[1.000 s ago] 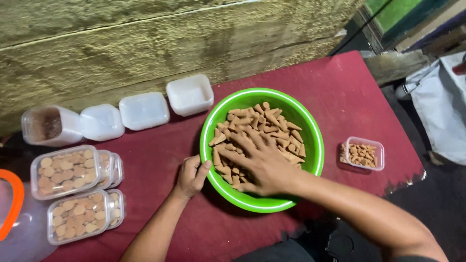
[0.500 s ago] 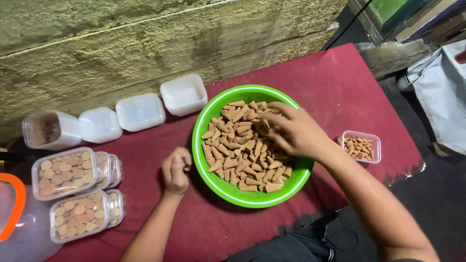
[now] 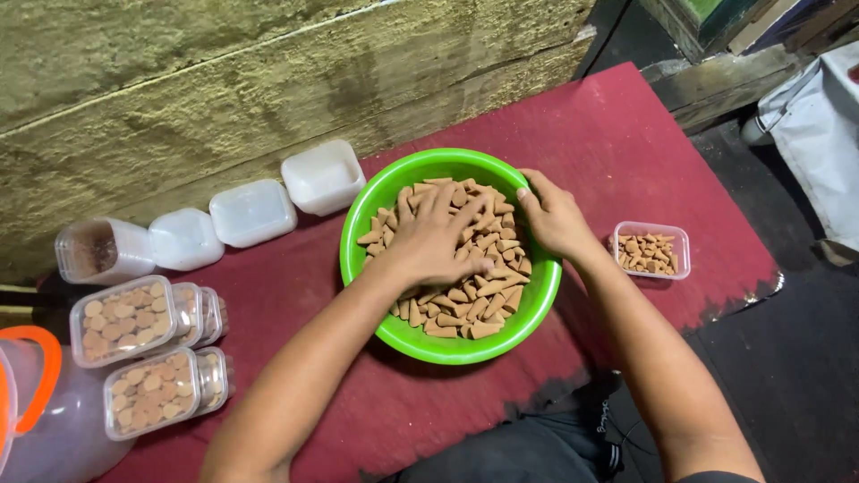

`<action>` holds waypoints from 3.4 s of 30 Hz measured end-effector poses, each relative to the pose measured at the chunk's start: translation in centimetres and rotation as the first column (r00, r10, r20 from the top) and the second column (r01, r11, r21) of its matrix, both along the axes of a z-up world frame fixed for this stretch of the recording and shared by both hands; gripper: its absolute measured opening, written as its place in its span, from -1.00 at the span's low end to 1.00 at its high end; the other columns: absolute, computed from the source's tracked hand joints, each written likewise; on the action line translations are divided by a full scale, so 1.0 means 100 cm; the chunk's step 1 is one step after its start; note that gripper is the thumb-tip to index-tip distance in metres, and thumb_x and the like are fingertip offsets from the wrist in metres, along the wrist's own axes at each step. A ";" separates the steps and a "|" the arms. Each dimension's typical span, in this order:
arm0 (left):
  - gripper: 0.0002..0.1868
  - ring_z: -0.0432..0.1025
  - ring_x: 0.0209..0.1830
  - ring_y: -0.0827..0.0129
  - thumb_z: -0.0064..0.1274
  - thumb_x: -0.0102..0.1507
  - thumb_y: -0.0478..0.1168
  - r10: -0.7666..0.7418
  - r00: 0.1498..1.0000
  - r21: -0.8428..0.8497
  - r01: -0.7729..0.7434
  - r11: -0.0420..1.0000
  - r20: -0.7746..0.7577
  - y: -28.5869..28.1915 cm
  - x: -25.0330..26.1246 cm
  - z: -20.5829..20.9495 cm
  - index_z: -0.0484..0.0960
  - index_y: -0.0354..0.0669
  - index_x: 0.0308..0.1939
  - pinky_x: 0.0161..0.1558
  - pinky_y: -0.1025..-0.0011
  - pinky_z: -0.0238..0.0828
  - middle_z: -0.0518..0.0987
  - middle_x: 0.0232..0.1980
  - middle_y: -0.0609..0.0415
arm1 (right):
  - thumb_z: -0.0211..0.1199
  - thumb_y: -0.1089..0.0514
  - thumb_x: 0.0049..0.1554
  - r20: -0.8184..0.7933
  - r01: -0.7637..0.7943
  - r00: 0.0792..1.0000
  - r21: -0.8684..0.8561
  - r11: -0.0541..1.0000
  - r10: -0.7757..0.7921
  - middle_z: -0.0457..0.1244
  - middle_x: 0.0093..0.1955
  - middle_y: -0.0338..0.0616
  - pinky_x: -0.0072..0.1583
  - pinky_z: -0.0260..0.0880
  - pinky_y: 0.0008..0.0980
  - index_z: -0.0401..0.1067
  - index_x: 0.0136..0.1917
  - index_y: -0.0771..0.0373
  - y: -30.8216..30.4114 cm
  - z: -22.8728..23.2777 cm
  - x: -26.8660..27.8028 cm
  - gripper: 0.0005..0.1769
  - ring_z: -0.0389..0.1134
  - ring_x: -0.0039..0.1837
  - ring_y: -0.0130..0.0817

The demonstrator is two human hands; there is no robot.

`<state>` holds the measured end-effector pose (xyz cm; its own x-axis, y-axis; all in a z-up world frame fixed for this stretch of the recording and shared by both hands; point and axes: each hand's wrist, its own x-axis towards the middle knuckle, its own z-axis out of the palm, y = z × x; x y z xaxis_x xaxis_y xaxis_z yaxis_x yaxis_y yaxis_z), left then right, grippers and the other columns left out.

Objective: Packing incense cones from a large green bowl into small clear plastic containers.

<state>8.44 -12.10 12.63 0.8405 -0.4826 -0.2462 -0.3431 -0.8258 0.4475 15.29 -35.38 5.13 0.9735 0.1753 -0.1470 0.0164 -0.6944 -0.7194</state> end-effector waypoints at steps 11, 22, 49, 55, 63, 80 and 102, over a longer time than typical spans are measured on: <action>-0.30 0.20 0.42 -0.10 0.23 0.07 0.02 -0.343 0.918 0.078 0.334 0.939 0.197 0.041 -0.048 -0.020 0.47 0.05 0.29 0.29 -0.07 0.09 0.37 0.35 -0.18 | 0.01 0.05 0.32 -0.007 0.017 1.000 -0.013 1.000 -0.017 0.39 0.13 0.20 0.25 0.34 0.23 0.31 0.47 -0.10 0.009 0.023 -0.010 -0.54 0.36 0.25 0.29; -0.70 0.21 0.46 -0.11 0.15 0.16 -0.17 -0.208 0.965 -0.107 0.227 0.968 0.161 0.076 -0.055 -0.003 0.61 -0.03 -0.02 0.34 -0.09 0.18 0.46 0.31 -0.10 | 0.03 -0.10 0.28 0.426 -0.383 0.715 -0.426 0.820 0.555 0.19 0.34 0.33 0.43 0.09 0.24 0.29 0.48 0.20 0.030 0.055 -0.065 -0.41 0.10 0.47 0.38; -0.61 0.49 0.04 -0.12 -0.29 0.41 -0.18 0.779 0.594 -0.526 -0.736 0.426 -0.201 0.094 -0.056 -0.057 0.45 -0.04 0.29 0.13 -0.03 0.35 0.64 -0.12 -0.16 | 0.02 -0.50 0.14 0.116 -0.612 0.700 -0.412 0.675 0.705 0.15 0.21 0.10 0.30 0.18 0.30 0.27 0.24 0.03 0.171 0.022 -0.023 -0.32 0.30 0.27 0.21; -0.64 0.55 -0.01 0.03 -0.29 0.43 -0.24 0.768 0.570 -0.621 -0.723 0.302 -0.290 0.092 -0.062 -0.061 0.47 -0.12 0.26 0.07 0.07 0.44 0.68 -0.07 -0.17 | 0.00 -0.05 0.17 0.246 -0.804 0.444 -0.313 0.505 0.861 0.15 0.18 0.05 0.27 0.19 0.25 0.37 0.04 0.09 0.129 0.034 -0.034 -0.72 0.27 0.27 0.17; -0.67 0.58 -0.06 0.02 -0.25 0.41 -0.25 0.647 0.597 -0.645 -0.736 0.206 -0.474 0.083 -0.095 -0.077 0.36 -0.16 0.25 -0.03 0.07 0.54 0.66 0.05 -0.28 | -0.04 -0.04 0.16 0.356 -0.730 0.485 -0.338 0.594 0.799 0.22 0.18 -0.09 0.15 0.29 0.14 0.33 0.00 0.03 0.094 0.050 -0.015 -0.77 0.32 0.24 0.02; -0.83 0.45 -0.43 0.29 -0.16 0.31 -0.33 0.528 0.681 -0.715 -0.674 0.183 -0.507 0.096 -0.118 -0.101 0.40 -0.16 -0.01 -0.27 0.29 0.51 0.65 -0.38 -0.11 | 0.19 -0.14 -0.11 0.340 -0.536 0.372 -0.681 0.498 0.864 0.25 0.11 -0.17 0.31 0.08 0.20 0.37 0.02 -0.04 0.097 0.058 -0.025 -0.58 0.19 0.42 -0.01; -0.91 0.42 -0.70 0.32 -0.05 0.23 -0.31 0.451 0.729 -0.725 -0.651 0.224 -0.515 0.098 -0.109 -0.065 0.53 -0.19 -0.37 -0.53 0.37 0.48 0.55 -0.67 -0.07 | 0.15 -0.11 -0.13 0.068 -0.777 0.205 -0.596 0.204 0.976 0.31 -0.02 -0.17 0.30 0.04 0.25 0.43 -0.14 0.03 0.076 0.056 -0.039 -0.69 0.27 0.16 -0.11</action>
